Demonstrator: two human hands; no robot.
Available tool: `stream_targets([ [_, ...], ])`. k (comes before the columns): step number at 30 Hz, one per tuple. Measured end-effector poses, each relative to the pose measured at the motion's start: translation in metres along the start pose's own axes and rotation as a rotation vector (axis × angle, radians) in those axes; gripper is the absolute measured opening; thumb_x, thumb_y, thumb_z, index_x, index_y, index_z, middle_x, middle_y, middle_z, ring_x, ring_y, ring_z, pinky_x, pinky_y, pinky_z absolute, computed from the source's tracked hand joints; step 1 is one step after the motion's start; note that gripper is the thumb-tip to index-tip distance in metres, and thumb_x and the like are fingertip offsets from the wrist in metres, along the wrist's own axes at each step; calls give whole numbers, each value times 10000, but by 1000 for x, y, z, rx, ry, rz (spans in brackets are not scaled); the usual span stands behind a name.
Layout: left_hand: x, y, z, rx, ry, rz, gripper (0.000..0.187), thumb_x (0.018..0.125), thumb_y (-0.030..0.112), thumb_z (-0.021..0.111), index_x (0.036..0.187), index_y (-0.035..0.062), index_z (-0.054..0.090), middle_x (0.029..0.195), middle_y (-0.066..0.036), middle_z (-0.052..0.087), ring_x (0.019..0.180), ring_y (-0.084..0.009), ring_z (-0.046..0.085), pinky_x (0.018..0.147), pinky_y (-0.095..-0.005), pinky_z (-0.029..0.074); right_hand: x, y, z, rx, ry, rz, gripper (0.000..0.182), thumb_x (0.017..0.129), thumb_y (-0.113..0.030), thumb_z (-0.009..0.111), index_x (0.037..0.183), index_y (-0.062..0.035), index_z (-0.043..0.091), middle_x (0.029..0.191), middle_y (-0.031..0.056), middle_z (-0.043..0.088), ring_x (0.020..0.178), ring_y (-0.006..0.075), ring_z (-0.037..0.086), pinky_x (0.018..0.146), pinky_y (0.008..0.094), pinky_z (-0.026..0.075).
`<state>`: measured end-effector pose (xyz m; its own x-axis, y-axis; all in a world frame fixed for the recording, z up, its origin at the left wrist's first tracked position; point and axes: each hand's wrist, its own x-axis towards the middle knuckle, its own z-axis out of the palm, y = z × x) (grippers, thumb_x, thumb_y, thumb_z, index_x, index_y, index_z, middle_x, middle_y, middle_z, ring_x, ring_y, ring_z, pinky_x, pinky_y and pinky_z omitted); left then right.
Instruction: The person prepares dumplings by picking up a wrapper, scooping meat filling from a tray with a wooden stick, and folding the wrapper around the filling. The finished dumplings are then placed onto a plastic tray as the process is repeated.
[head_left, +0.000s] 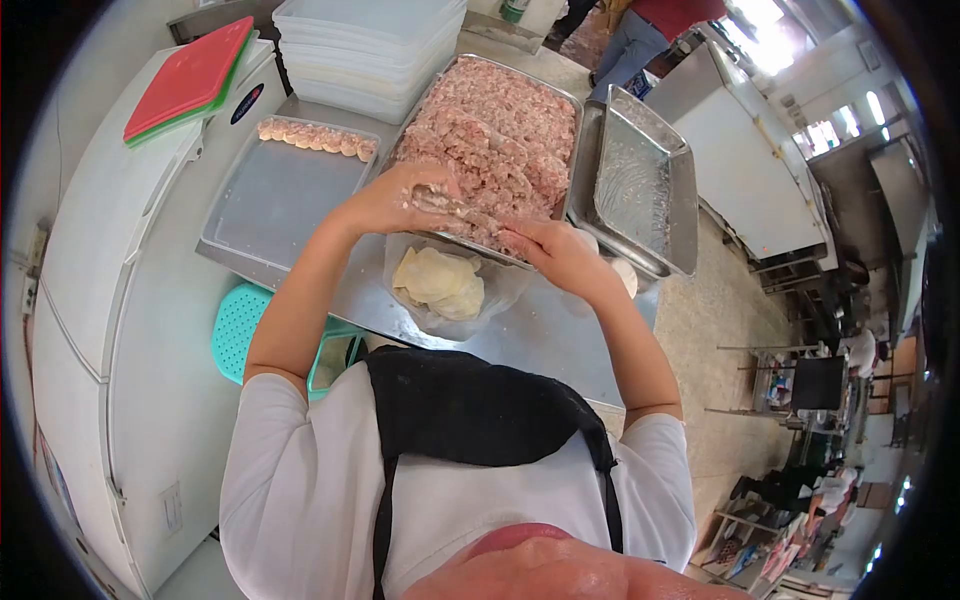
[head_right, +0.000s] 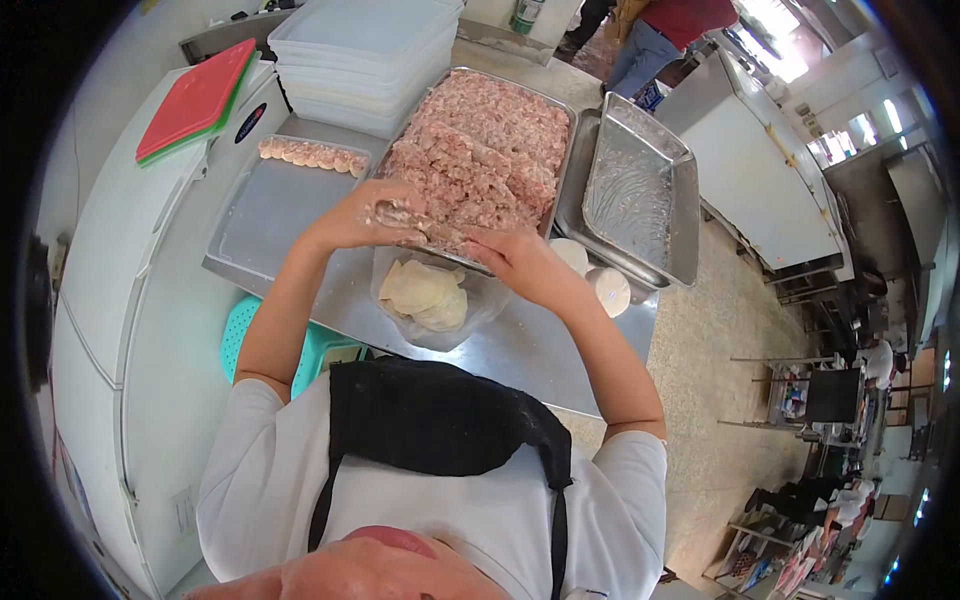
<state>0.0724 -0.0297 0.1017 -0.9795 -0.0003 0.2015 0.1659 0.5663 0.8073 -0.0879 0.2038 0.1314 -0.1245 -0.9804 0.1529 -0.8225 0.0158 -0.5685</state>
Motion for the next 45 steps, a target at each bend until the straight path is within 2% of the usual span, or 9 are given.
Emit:
stream_targets([
  [7,-36,-17,-25,-397,181,-173,382,720,199,782,1006,48,579,900,-50,601,908,-148,553,818,-316,441,26,-64,11,-327,218,33,269,898,-244,602,1086,-65,669,875,154,629,770,328,627,685,386,495],
  [19,-60,-45,-81,-451,169,-146,850,758,100,757,1466,84,286,1504,-61,325,1126,-167,536,759,-266,503,76,-134,49,-436,544,113,230,887,-163,609,1084,-51,648,795,161,597,744,346,608,636,422,480],
  [25,-45,-37,-80,-497,52,-120,930,754,166,786,1499,145,231,1278,-110,549,985,-127,605,782,-247,513,55,-8,104,-722,200,594,161,888,-116,590,985,-25,682,799,174,609,739,332,620,622,412,479],
  [27,-42,-56,-78,-238,246,265,852,737,169,796,1458,129,343,989,-23,658,803,-110,592,718,-271,491,39,-10,90,-551,398,545,177,894,-144,590,988,-30,689,836,186,628,745,331,627,634,407,484],
  [30,-44,-64,-87,-154,1,251,714,727,259,798,1346,87,488,1362,-105,515,1136,-174,570,883,-301,468,33,-69,76,-110,545,437,217,903,-203,595,1000,-35,691,909,202,654,751,337,640,662,400,496],
  [32,-46,-47,-92,-152,-89,114,625,716,228,805,1264,74,545,1223,-89,579,1080,-173,570,882,-291,456,45,-97,83,149,513,378,241,904,-234,600,1009,-35,687,945,206,660,750,344,645,678,398,501],
  [37,-55,-61,-92,-42,-172,78,391,709,232,808,990,34,623,1009,-74,638,998,-174,563,856,-290,441,68,-116,70,-211,250,284,264,885,-257,632,1002,-27,687,899,162,663,709,336,637,658,396,511],
  [39,-65,-68,-82,-148,206,108,366,710,254,806,903,39,582,885,-43,615,835,-162,546,753,-310,438,72,-145,65,-400,302,289,264,882,-263,631,1008,-37,684,855,145,649,685,328,631,636,403,507],
  [45,-62,-64,-109,-212,-52,27,454,689,272,833,1034,77,611,986,-58,616,904,-176,556,818,-313,441,83,-154,67,-538,316,257,266,876,-266,627,1039,-59,666,763,120,602,666,315,616,596,420,492],
])
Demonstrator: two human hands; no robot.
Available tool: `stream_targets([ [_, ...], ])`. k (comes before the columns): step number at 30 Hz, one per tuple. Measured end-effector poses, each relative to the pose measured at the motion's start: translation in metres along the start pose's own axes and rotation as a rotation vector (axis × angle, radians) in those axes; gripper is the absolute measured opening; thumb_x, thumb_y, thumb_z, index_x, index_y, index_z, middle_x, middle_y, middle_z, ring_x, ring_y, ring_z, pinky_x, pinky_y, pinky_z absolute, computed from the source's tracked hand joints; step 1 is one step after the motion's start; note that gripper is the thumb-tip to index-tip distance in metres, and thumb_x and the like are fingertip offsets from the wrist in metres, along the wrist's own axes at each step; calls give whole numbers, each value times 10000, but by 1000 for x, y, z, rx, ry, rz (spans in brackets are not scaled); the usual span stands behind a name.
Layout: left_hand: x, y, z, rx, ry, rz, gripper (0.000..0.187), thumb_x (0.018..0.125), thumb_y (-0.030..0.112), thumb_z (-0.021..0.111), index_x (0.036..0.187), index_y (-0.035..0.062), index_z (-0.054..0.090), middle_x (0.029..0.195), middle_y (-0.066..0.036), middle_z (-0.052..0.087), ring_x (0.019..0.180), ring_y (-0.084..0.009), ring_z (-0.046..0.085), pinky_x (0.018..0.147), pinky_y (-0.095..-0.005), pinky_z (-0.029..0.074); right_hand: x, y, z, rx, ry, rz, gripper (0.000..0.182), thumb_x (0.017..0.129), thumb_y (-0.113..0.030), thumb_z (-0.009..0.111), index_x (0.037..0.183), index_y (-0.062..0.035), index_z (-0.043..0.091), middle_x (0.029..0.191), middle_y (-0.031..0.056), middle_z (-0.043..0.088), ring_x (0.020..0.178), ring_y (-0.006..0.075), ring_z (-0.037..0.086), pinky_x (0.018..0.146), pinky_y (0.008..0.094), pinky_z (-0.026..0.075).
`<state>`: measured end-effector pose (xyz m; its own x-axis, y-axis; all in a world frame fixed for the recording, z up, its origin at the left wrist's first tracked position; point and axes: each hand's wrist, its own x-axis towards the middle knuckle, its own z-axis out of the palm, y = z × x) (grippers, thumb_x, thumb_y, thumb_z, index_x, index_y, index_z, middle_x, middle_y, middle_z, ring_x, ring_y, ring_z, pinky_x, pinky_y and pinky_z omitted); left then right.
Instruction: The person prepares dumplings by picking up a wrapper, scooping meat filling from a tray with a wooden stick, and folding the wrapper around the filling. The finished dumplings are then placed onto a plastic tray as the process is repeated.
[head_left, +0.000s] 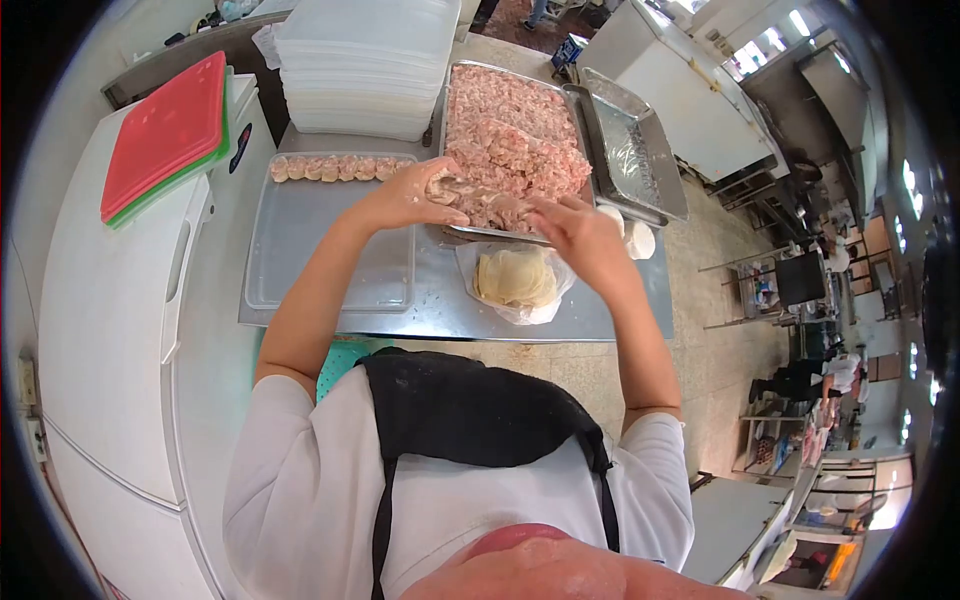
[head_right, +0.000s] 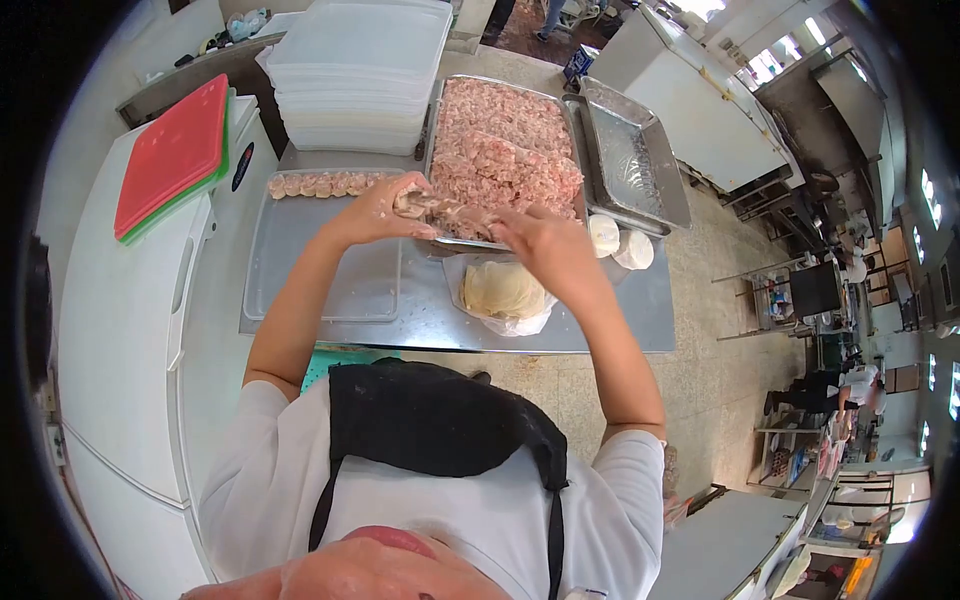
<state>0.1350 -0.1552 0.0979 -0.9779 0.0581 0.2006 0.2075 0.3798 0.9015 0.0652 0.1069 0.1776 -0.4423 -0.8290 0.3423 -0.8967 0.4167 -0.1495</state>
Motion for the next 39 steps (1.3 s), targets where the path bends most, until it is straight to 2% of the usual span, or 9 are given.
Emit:
stream_targets([
  [4,-11,3,-2,-25,191,222,432,699,241,833,1028,70,612,925,-49,634,873,-148,566,798,-311,456,6,-19,-21,303,7,141,267,909,-255,592,1079,-60,658,817,167,620,762,341,623,671,420,499],
  [10,-19,-28,-18,101,137,-167,542,733,247,808,1162,30,558,972,-80,637,824,-119,602,781,-292,492,3,-4,45,348,-97,131,292,927,-238,564,1140,-52,637,947,201,647,860,380,623,755,408,497],
  [13,-42,-71,-28,-377,213,-104,461,750,170,796,1141,54,580,952,-32,647,862,-108,581,751,-257,484,-20,15,52,453,-6,240,318,936,-238,572,1177,-36,619,912,152,658,804,275,630,724,351,489],
  [15,-53,-101,-40,-97,292,-166,547,711,219,805,1166,32,566,1053,-133,625,899,-203,616,790,-319,498,-43,27,60,553,76,324,320,943,-237,572,1184,-32,618,850,102,663,743,207,620,680,316,483],
  [17,-63,-134,-42,104,298,-192,545,708,193,791,1178,39,562,1074,-147,620,932,-240,613,808,-337,497,-71,33,62,828,-5,721,310,965,-224,552,1185,-17,622,729,-23,559,637,66,484,568,227,402],
  [20,-57,-154,-29,364,291,-210,562,706,148,766,1214,57,544,1125,-171,603,998,-299,601,844,-369,492,-106,35,68,920,30,839,296,976,-212,537,1178,-16,629,684,-80,436,585,14,362,506,182,304],
  [30,1,-175,18,377,430,-206,932,756,118,729,1493,132,159,1437,-192,393,1239,-352,480,984,-395,433,-146,29,42,923,144,933,301,979,-212,532,1187,-12,621,664,-91,410,559,8,341,487,184,275],
  [37,10,-171,35,503,531,-59,889,774,1,678,1491,119,166,1445,-213,373,1279,-363,436,1005,-385,419,-165,46,45,896,121,983,326,972,-215,545,1206,3,605,722,-69,453,639,27,386,565,193,341],
  [39,7,-167,37,276,487,-229,881,773,-15,670,1491,120,177,1436,-223,382,1281,-363,436,1004,-374,414,-165,59,52,901,138,960,333,969,-210,551,1213,11,597,745,-59,465,673,39,404,593,203,365],
])
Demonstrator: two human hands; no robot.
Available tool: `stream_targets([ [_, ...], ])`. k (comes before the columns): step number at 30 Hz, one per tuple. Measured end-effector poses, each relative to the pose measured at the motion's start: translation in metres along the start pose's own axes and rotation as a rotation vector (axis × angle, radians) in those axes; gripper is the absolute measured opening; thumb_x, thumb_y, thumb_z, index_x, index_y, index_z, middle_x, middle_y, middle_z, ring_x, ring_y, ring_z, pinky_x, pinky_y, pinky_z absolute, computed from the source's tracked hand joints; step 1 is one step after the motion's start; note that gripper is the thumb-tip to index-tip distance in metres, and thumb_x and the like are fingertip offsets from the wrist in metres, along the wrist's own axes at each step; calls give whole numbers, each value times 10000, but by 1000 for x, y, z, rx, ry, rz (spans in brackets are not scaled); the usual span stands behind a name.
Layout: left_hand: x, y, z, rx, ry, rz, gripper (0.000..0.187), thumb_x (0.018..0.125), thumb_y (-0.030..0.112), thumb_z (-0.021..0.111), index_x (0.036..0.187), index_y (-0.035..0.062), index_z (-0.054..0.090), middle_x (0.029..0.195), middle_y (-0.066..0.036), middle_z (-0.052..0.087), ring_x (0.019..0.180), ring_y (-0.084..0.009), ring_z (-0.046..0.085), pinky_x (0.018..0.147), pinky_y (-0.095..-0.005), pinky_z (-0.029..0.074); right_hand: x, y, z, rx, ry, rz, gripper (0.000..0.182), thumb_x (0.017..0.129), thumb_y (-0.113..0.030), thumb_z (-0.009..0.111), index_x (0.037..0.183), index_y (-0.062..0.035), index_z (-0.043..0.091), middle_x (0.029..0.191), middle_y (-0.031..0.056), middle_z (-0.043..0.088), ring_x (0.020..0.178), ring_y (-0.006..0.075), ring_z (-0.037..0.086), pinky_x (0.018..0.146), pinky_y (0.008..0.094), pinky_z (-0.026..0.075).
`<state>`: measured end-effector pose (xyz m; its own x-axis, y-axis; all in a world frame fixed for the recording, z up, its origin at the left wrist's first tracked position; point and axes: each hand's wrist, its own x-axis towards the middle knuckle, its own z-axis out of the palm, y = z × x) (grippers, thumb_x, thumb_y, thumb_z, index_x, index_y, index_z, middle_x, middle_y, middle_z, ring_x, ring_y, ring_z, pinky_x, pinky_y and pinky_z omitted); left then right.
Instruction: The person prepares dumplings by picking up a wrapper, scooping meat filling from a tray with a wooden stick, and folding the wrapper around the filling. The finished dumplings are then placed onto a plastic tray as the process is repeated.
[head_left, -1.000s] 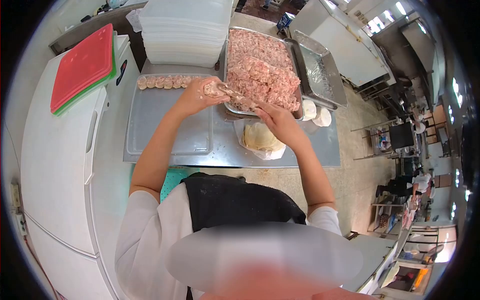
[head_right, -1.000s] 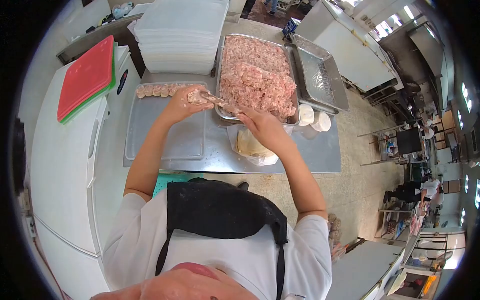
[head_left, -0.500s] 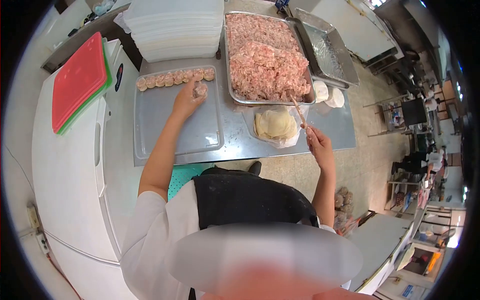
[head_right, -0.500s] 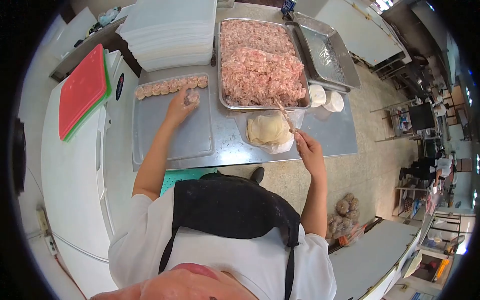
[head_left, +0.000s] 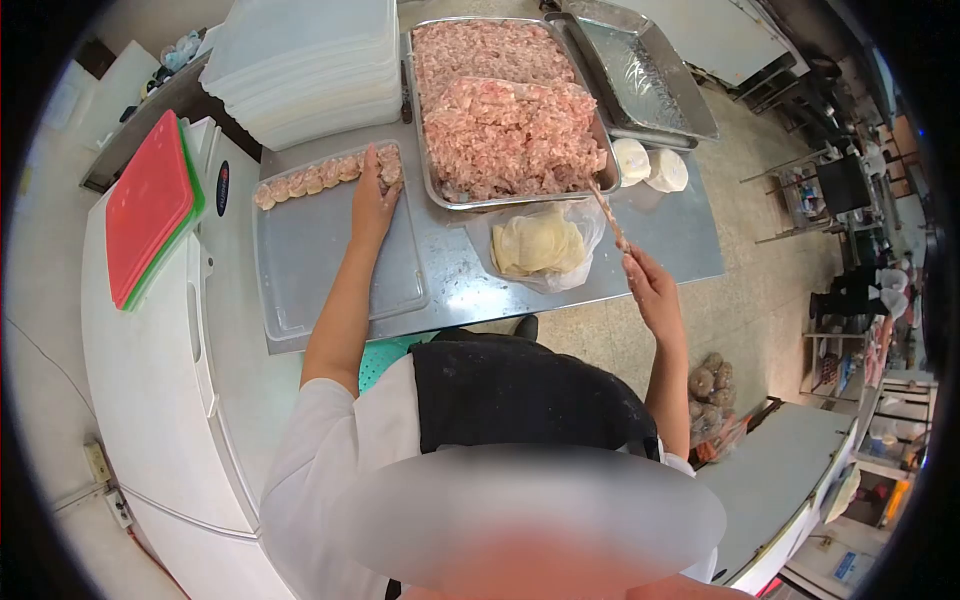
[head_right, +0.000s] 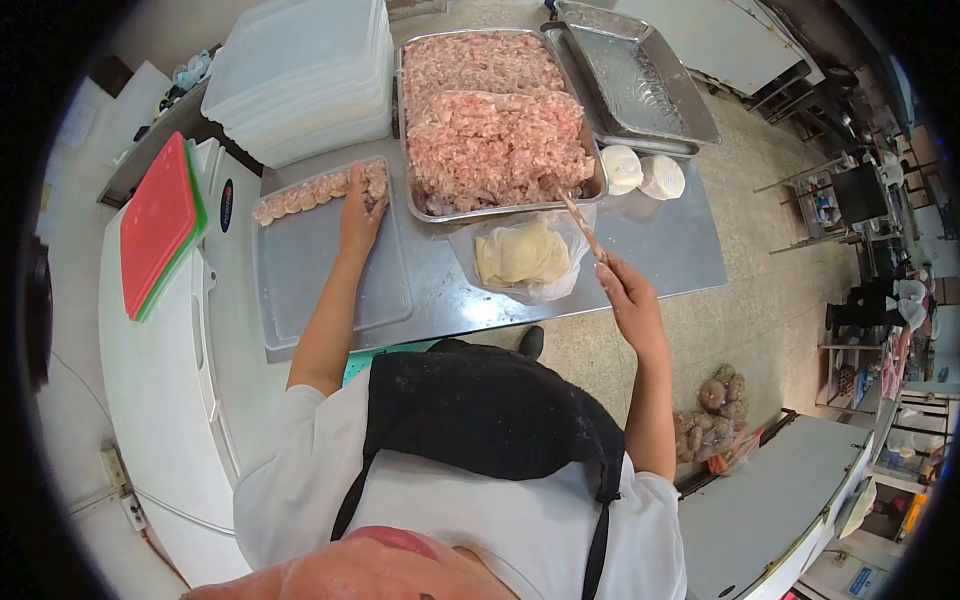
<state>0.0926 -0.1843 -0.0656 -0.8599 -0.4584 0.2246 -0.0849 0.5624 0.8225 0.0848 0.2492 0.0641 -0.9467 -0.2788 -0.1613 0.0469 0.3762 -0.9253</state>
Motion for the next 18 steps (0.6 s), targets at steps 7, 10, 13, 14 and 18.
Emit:
stream_targets([
  [7,7,-14,6,145,85,200,867,766,-24,667,1487,139,216,1375,-211,455,1179,-361,513,941,-393,439,91,-35,-23,-865,-199,-541,269,921,-230,544,1063,-21,634,954,197,641,880,344,621,736,408,489],
  [10,-1,11,0,199,-83,-71,717,784,2,645,1428,125,356,1267,-198,523,1072,-335,558,891,-398,460,145,-61,-26,-1142,-260,-529,258,887,-257,563,878,-21,667,863,166,663,832,337,644,716,430,505],
  [13,-20,60,5,393,158,105,442,805,56,633,1238,83,554,1076,-162,585,921,-280,595,805,-359,488,181,-51,-10,-1358,-233,-641,234,831,-243,584,731,-60,690,721,126,662,738,316,665,640,425,515],
  [14,-32,99,14,246,117,87,329,811,87,639,1136,66,592,1010,-142,592,853,-257,592,760,-342,488,189,-22,4,-1329,-269,-812,204,797,-226,598,694,-78,695,690,117,661,699,297,668,601,409,513],
  [18,-74,161,74,20,-79,63,159,799,111,672,939,44,640,882,-93,606,738,-212,586,674,-304,474,172,-16,9,-1358,-381,-1048,128,726,-182,616,670,-109,706,686,104,676,651,252,677,519,356,502],
])
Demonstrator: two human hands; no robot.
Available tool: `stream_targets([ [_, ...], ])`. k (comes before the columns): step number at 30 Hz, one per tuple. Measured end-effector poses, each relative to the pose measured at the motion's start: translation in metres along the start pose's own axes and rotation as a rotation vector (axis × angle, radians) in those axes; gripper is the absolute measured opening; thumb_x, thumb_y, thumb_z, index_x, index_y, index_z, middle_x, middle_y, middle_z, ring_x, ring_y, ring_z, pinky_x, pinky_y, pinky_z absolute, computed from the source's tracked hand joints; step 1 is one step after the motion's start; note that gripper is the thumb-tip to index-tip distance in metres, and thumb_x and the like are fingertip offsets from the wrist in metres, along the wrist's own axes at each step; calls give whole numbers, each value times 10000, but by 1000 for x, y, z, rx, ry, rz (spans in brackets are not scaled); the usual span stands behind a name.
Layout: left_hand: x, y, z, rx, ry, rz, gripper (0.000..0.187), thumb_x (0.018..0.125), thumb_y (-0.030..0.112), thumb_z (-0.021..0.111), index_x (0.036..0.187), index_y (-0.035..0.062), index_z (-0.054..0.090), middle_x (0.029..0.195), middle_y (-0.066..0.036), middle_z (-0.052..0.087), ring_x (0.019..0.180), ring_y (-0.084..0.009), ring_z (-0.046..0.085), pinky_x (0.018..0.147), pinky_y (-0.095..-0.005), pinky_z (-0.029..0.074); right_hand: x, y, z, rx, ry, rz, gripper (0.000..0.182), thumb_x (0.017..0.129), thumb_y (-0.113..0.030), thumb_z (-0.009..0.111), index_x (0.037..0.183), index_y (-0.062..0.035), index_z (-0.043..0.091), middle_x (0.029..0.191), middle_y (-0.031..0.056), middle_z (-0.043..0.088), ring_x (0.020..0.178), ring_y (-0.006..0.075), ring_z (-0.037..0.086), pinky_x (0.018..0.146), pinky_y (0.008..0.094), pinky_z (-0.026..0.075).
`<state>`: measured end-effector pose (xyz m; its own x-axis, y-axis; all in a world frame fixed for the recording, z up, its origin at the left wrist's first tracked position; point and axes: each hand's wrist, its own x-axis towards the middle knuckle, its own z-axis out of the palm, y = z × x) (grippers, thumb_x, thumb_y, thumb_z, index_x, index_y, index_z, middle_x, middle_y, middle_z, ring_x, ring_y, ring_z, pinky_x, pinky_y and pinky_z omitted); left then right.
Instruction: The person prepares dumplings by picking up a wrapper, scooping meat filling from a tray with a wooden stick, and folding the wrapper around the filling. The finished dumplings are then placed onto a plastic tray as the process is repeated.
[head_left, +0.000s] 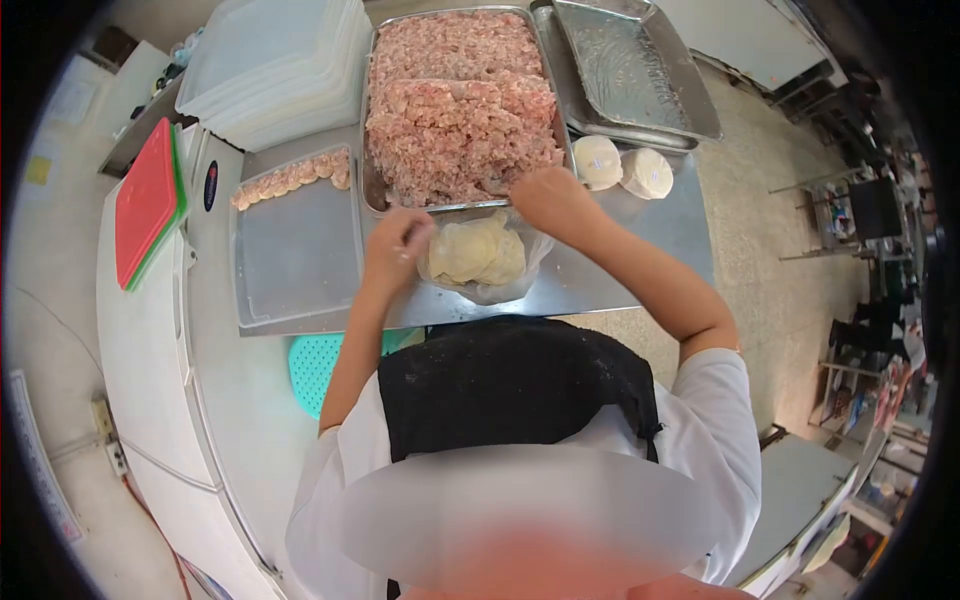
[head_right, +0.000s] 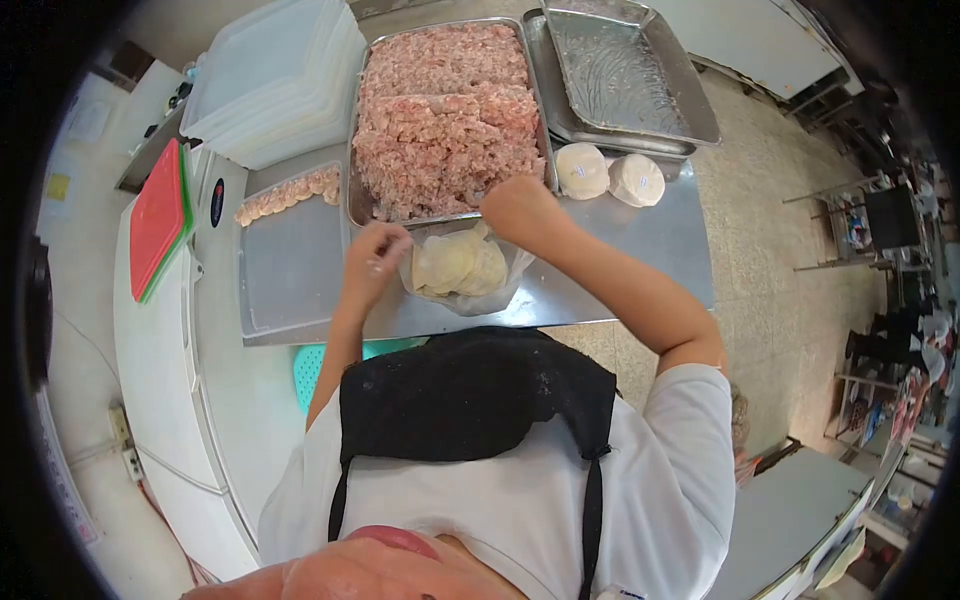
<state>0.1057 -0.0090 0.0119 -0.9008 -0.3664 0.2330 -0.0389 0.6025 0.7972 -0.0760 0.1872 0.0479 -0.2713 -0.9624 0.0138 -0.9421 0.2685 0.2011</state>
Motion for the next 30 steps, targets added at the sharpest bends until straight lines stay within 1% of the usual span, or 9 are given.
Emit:
stream_targets([
  [5,-24,10,55,50,-43,111,114,803,90,672,889,22,639,836,-91,597,729,-206,575,651,-293,463,16,60,-18,56,58,-39,118,727,-155,612,686,-100,708,702,109,680,664,270,683,532,376,519],
  [7,-38,-5,60,-145,11,-164,115,825,100,665,894,9,652,802,-80,589,737,-180,568,656,-270,447,28,59,-7,60,104,-42,125,735,-151,604,695,-95,709,704,112,681,679,275,686,542,382,526],
  [10,-52,-8,60,-256,87,-322,136,863,132,643,918,11,673,838,-65,611,747,-151,560,673,-256,435,32,23,39,267,20,-123,205,812,-197,557,740,-79,708,743,129,684,734,293,685,612,439,533],
  [14,-55,-5,56,-249,221,-207,168,907,155,602,954,14,682,892,-47,638,778,-131,563,708,-235,428,17,43,61,512,15,-67,271,863,-270,545,756,-79,704,762,129,681,751,323,669,636,453,523],
  [16,-49,-3,49,-649,393,-529,200,941,165,562,1035,11,647,996,-59,650,874,-137,604,777,-256,472,17,61,60,781,0,-29,337,894,-347,532,774,-83,703,761,131,671,760,339,655,636,449,513],
  [17,-46,-3,46,-647,404,-531,200,941,165,562,1035,11,647,996,-59,650,874,-137,604,777,-256,472,19,68,59,783,-1,-40,337,894,-347,532,774,-83,703,761,131,671,760,339,655,636,449,513],
  [19,-28,29,32,-1132,580,-558,262,954,167,545,1164,13,568,1062,-69,638,986,-170,622,876,-314,504,21,80,23,561,2,-23,344,896,-368,539,771,-91,699,745,129,665,736,337,653,619,457,507],
  [23,-28,25,24,-966,529,-495,348,955,183,545,1252,11,490,1135,-97,618,1045,-217,618,932,-382,507,11,67,27,205,-35,-149,204,824,-196,548,734,-72,682,731,120,665,705,324,656,598,431,512],
  [30,-28,5,-9,-1306,842,-404,369,934,142,572,1249,-32,487,1207,-151,578,1095,-268,589,950,-386,495,-5,36,28,426,29,12,179,796,-178,547,732,-71,674,719,114,661,681,312,657,591,432,517],
])
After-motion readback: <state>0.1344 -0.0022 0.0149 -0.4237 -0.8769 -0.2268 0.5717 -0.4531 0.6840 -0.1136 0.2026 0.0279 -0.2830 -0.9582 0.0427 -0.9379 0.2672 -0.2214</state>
